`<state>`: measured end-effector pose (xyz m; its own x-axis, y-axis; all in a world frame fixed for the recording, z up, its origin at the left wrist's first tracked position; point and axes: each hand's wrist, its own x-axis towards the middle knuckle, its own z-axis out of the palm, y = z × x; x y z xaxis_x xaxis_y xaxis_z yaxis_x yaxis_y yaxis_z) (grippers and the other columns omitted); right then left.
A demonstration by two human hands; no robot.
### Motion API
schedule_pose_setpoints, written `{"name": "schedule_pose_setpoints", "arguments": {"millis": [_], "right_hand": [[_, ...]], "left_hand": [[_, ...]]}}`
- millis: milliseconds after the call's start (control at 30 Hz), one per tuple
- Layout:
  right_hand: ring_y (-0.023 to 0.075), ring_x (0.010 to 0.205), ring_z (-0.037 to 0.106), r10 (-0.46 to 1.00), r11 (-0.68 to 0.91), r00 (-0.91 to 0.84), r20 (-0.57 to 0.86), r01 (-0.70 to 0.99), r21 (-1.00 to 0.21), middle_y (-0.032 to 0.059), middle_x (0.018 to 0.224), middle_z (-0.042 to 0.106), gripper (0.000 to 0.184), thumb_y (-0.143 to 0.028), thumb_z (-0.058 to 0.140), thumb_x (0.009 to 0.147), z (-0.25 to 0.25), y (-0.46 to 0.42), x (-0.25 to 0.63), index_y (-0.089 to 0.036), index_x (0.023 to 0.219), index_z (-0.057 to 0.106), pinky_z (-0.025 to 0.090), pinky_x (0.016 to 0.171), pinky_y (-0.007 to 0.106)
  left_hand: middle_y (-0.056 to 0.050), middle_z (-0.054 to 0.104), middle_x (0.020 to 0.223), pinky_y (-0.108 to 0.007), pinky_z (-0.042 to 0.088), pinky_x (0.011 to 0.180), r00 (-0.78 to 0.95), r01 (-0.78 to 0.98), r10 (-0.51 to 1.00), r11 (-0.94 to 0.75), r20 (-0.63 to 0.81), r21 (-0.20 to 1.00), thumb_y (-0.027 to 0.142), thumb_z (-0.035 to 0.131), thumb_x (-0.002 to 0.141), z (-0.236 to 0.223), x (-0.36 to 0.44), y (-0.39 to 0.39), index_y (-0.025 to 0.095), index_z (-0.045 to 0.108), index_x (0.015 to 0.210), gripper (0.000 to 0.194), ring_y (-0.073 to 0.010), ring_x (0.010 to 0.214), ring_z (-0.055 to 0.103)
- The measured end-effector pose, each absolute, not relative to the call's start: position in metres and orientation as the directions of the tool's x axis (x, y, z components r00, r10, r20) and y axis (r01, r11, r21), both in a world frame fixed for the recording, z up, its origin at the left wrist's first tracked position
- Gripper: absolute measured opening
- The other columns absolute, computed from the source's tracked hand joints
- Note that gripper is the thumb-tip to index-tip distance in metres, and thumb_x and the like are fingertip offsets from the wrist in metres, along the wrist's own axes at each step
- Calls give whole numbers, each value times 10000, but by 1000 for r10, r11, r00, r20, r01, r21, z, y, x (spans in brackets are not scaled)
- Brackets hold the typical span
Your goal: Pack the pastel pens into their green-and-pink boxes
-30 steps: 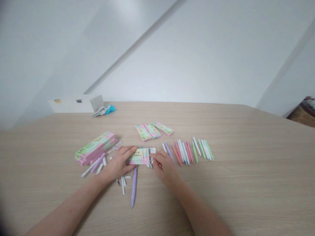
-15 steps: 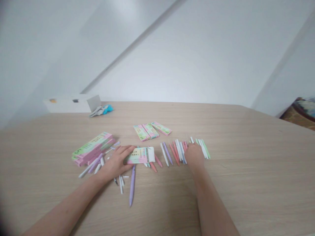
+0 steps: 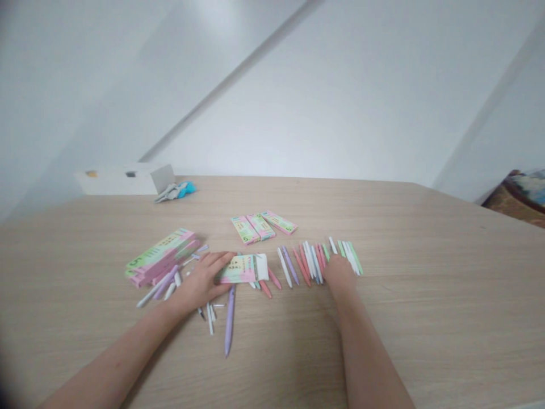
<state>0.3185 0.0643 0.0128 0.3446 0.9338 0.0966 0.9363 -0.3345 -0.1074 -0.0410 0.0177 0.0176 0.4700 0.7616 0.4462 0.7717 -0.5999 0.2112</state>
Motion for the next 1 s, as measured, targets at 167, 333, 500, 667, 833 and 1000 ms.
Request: {"name": "schedule_pose_setpoints", "arguments": {"millis": [167,333,500,667,833,1000], "right_hand": [[286,918,665,942,-322,331,58,937,-133,239,956,683,260,-120,485,792,16,65,316,-41,933,689,492,719,304],[294,871,668,956,-275,288,53,945,-179,221,873,697,222,-151,513,754,18,64,315,-60,821,704,478,672,298],[273,858,659,951,-242,280,132,937,-251,186,865,694,248,-250,504,788,29,62,311,-89,850,682,467,688,302],[181,662,640,887,73,317,337,623,-779,49,768,665,251,-298,554,721,48,48,280,-161,931,575,480,567,262],[115,443,558,939,305,143,312,72,-950,-54,631,573,237,-301,594,694,54,24,236,-209,850,440,427,379,208],[137,514,626,924,372,119,364,-45,-927,-31,728,619,394,-309,641,714,52,5,209,-220,987,372,501,427,229]], "left_hand": [[-102,507,1285,-476,310,1035,467,776,768,-594,439,214,281,609,778,19,-41,17,235,388,1348,613,-274,1176,456],[-103,513,1276,-467,318,1034,466,779,769,-591,438,210,278,610,780,19,-40,16,221,403,1332,593,-267,1172,462],[-100,521,1270,-467,316,1035,466,776,762,-596,450,206,273,605,779,19,-40,17,230,406,1331,588,-267,1168,468],[-98,515,1278,-467,322,1032,457,779,769,-589,447,217,269,612,773,18,-41,17,240,398,1335,603,-269,1175,462],[-93,503,1292,-468,302,1047,463,778,776,-588,429,222,272,593,789,19,-41,16,239,399,1330,576,-265,1191,448],[-92,501,1295,-471,290,1052,466,781,777,-586,424,214,260,598,783,19,-41,17,235,395,1331,586,-264,1190,448]]}}
